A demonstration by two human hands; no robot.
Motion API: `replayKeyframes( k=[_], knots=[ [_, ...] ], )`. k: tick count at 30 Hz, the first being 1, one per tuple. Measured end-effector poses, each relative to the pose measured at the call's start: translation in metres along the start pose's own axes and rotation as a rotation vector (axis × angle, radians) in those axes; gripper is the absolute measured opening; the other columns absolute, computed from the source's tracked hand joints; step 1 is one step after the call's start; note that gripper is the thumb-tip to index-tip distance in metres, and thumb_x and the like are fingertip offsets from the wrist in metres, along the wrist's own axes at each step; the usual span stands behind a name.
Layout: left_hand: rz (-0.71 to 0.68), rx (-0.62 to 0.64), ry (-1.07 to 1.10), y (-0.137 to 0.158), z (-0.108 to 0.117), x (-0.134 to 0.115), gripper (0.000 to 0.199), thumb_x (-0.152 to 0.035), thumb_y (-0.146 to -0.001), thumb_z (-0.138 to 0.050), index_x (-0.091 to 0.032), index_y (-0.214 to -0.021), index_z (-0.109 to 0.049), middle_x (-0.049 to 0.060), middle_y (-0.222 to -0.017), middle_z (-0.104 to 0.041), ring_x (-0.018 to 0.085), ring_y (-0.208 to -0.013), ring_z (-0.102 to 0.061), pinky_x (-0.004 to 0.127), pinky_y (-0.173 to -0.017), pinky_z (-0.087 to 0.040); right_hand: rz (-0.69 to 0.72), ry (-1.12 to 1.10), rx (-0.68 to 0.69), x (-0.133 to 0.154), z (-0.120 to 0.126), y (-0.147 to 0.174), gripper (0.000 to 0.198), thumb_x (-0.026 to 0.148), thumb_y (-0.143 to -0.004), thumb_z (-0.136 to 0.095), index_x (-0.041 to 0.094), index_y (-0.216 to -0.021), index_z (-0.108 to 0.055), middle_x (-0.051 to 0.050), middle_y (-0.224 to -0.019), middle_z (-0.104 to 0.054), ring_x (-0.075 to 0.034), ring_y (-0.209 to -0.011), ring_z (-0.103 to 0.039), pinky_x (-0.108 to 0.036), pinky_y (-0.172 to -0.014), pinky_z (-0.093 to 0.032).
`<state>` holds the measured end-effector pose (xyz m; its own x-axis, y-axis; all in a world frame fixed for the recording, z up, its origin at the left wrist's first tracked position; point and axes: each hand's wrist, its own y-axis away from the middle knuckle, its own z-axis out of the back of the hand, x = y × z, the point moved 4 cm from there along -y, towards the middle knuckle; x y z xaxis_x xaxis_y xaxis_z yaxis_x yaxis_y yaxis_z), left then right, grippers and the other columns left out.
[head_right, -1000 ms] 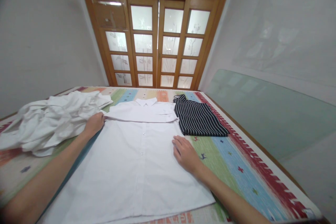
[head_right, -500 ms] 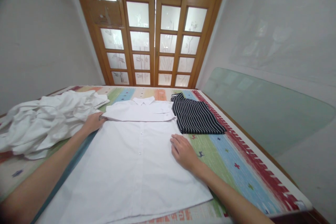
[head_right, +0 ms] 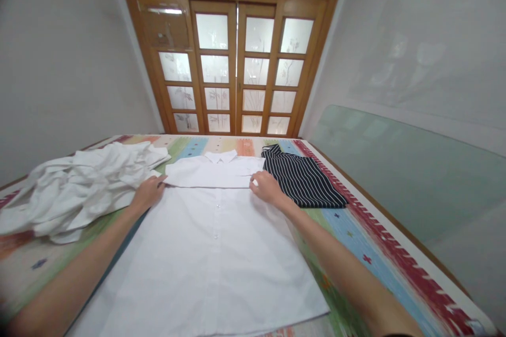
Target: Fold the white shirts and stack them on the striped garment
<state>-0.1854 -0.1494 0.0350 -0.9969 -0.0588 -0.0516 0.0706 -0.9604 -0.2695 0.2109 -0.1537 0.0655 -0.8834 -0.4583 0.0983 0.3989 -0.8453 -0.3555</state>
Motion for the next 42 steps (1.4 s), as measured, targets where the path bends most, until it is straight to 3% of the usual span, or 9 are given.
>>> replayKeyframes(
  k=[4, 8, 12, 17, 22, 28, 35, 39, 42],
  knots=[
    [0.053, -0.032, 0.022, 0.003, -0.002, 0.004, 0.043, -0.019, -0.091, -0.036, -0.017, -0.122, -0.064, 0.011, -0.104, -0.066, 0.023, -0.099, -0.063, 0.031, -0.085, -0.048, -0.095, 0.018, 0.128, -0.018, -0.017, -0.051, 0.025, 0.02, -0.091, -0.048, 0.014, -0.104, -0.069, -0.011, -0.109, -0.07, -0.021, -0.107, -0.058, -0.028, -0.093, -0.04],
    [0.045, -0.055, 0.043, 0.006, -0.006, 0.006, 0.04, -0.017, -0.089, -0.039, -0.019, -0.116, -0.068, 0.01, -0.099, -0.066, 0.021, -0.094, -0.063, 0.029, -0.083, -0.048, -0.119, 0.102, 0.243, -0.031, -0.036, -0.082, 0.032, 0.02, -0.092, -0.045, 0.012, -0.117, -0.065, -0.015, -0.122, -0.065, -0.024, -0.115, -0.055, -0.028, -0.095, -0.039],
    [0.017, -0.082, 0.079, 0.007, -0.011, 0.008, 0.038, -0.015, -0.088, -0.04, -0.018, -0.111, -0.07, 0.01, -0.094, -0.065, 0.022, -0.094, -0.063, 0.03, -0.085, -0.047, -0.134, 0.134, 0.328, -0.039, -0.05, -0.097, 0.037, 0.022, -0.093, -0.044, 0.011, -0.123, -0.062, -0.017, -0.125, -0.063, -0.025, -0.115, -0.057, -0.031, -0.093, -0.041],
    [0.021, -0.153, 0.133, 0.007, -0.017, 0.013, 0.039, -0.016, -0.088, -0.04, -0.015, -0.114, -0.069, 0.011, -0.093, -0.065, 0.023, -0.092, -0.062, 0.033, -0.087, -0.047, -0.192, 0.176, 0.369, -0.045, -0.058, -0.106, 0.032, 0.022, -0.09, -0.048, 0.014, -0.114, -0.068, -0.017, -0.123, -0.064, -0.028, -0.114, -0.058, -0.037, -0.091, -0.042],
    [-0.007, -0.233, 0.163, 0.008, -0.019, 0.013, 0.039, -0.014, -0.087, -0.04, -0.016, -0.115, -0.068, 0.011, -0.092, -0.063, 0.024, -0.092, -0.059, 0.036, -0.086, -0.048, -0.207, 0.186, 0.402, -0.045, -0.061, -0.114, 0.028, 0.016, -0.088, -0.048, 0.012, -0.106, -0.069, -0.017, -0.115, -0.068, -0.026, -0.108, -0.062, -0.031, -0.087, -0.043],
    [-0.134, -0.283, 0.147, 0.009, -0.017, 0.009, 0.038, -0.011, -0.085, -0.046, -0.024, -0.109, -0.072, 0.009, -0.098, -0.062, 0.024, -0.096, -0.055, 0.036, -0.088, -0.047, -0.222, 0.213, 0.378, -0.047, -0.053, -0.122, 0.038, 0.01, -0.088, -0.045, 0.008, -0.125, -0.055, -0.022, -0.115, -0.066, -0.027, -0.105, -0.064, -0.03, -0.083, -0.044],
    [-0.07, -0.257, 0.064, 0.008, -0.018, 0.006, 0.036, -0.012, -0.083, -0.046, -0.02, -0.105, -0.074, 0.011, -0.096, -0.061, 0.025, -0.096, -0.055, 0.037, -0.085, -0.049, -0.223, 0.275, 0.364, -0.046, -0.059, -0.118, 0.035, 0.014, -0.091, -0.042, 0.01, -0.122, -0.057, -0.022, -0.118, -0.064, -0.031, -0.113, -0.058, -0.044, -0.095, -0.038],
    [-0.071, -0.277, 0.069, 0.01, -0.013, 0.004, 0.034, -0.013, -0.083, -0.046, -0.018, -0.102, -0.074, 0.012, -0.099, -0.061, 0.025, -0.097, -0.054, 0.037, -0.088, -0.049, -0.194, 0.287, 0.232, -0.036, -0.059, -0.111, 0.039, 0.014, -0.092, -0.037, 0.007, -0.126, -0.055, -0.025, -0.133, -0.053, -0.033, -0.126, -0.046, -0.047, -0.103, -0.033],
    [-0.121, -0.302, 0.119, 0.012, -0.009, 0.002, 0.033, -0.011, -0.081, -0.047, -0.019, -0.1, -0.073, 0.012, -0.103, -0.06, 0.025, -0.099, -0.054, 0.039, -0.091, -0.048, -0.086, 0.196, 0.133, -0.022, -0.065, -0.103, 0.041, 0.021, -0.095, -0.035, 0.007, -0.129, -0.055, -0.023, -0.139, -0.05, -0.032, -0.131, -0.041, -0.047, -0.109, -0.029]
  ],
)
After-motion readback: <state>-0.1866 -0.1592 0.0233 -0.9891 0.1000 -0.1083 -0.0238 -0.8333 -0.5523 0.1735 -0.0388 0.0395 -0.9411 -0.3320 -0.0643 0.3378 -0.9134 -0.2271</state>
